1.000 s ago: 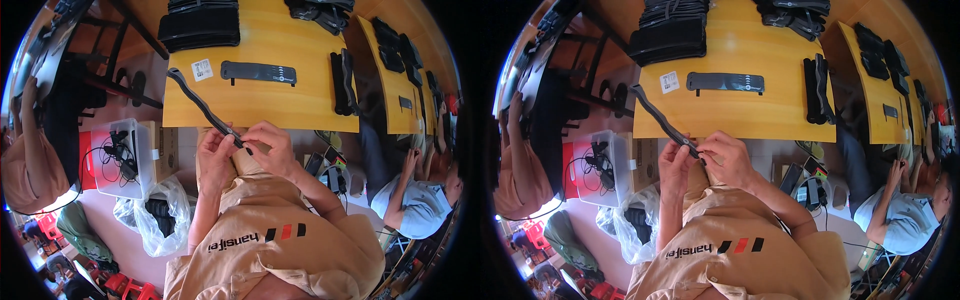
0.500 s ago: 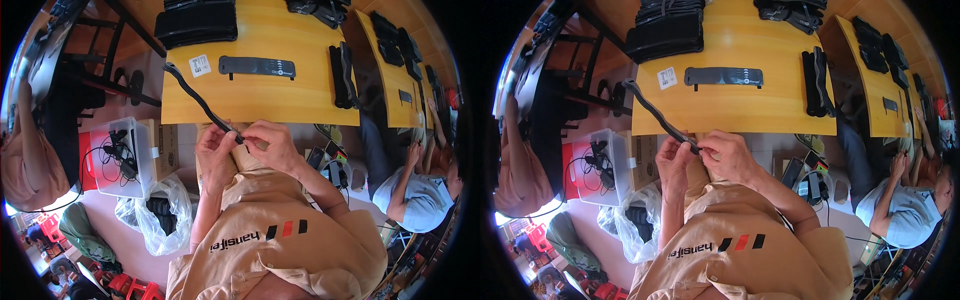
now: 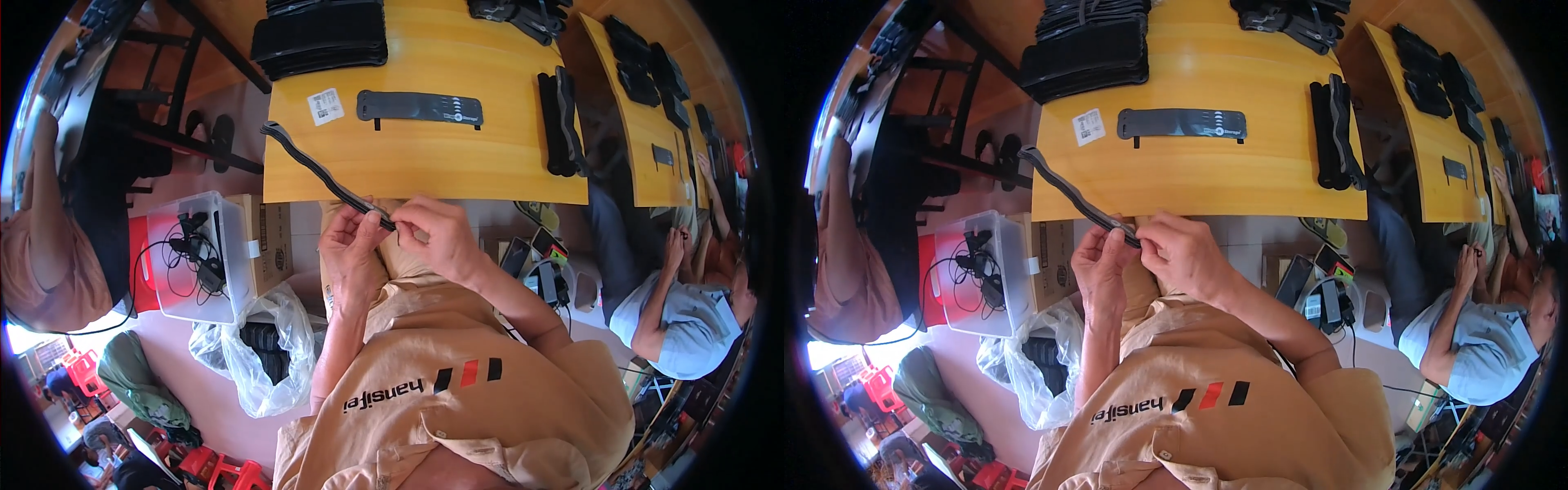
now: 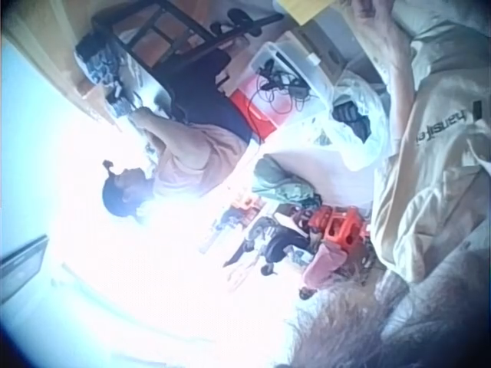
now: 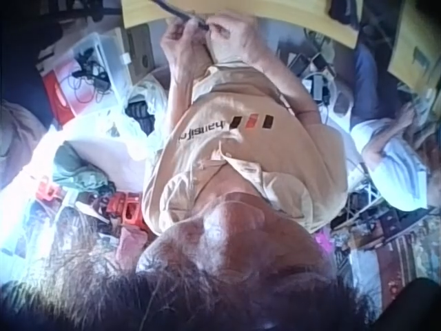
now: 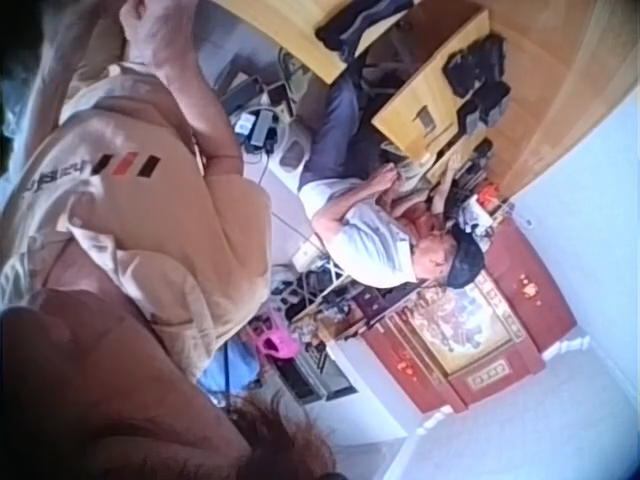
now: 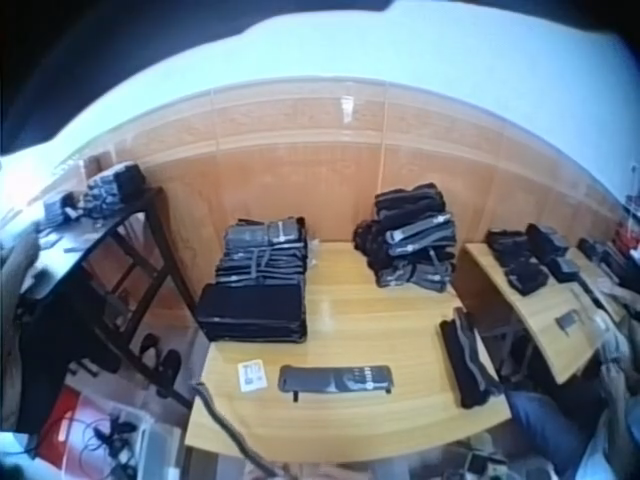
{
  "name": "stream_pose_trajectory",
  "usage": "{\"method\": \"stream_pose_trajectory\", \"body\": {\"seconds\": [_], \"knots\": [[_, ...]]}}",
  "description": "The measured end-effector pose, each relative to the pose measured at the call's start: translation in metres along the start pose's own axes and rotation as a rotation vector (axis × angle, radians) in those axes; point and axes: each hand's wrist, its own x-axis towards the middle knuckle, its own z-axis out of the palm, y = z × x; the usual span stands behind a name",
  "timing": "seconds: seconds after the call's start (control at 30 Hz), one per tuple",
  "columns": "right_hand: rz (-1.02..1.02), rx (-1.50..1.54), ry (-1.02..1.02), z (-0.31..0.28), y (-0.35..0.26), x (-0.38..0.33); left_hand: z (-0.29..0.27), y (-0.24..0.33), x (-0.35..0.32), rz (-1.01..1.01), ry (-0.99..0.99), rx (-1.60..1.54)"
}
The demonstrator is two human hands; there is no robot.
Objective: The recorder is assembling black textile straps, attaching white labels and plastic buckles, and organizing them on a workbench.
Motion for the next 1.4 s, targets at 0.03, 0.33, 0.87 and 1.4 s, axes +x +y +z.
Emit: {"method": "stream_pose_trajectory", "body": {"seconds": [0.03,0.33,0.87,1.4], "knots": [[-0.001,0.000,-0.001,0.001,-0.002,-0.001,0.000,0.000,0.000,0.001,0.001,-0.001],[-0.014,0.033,0.049,-0.004,-0.005,-0.001,0.002,0.010,-0.004,0.018,-0.007,-0.082],[-0.135,-0.096,-0.072,-0.010,-0.007,0.002,0.006,0.013,-0.004,0.050,0.005,0.001],[-0.100,-0.004,-0.047,-0.007,0.001,0.004,0.006,0.012,-0.004,-0.010,-0.004,-0.008]]}}
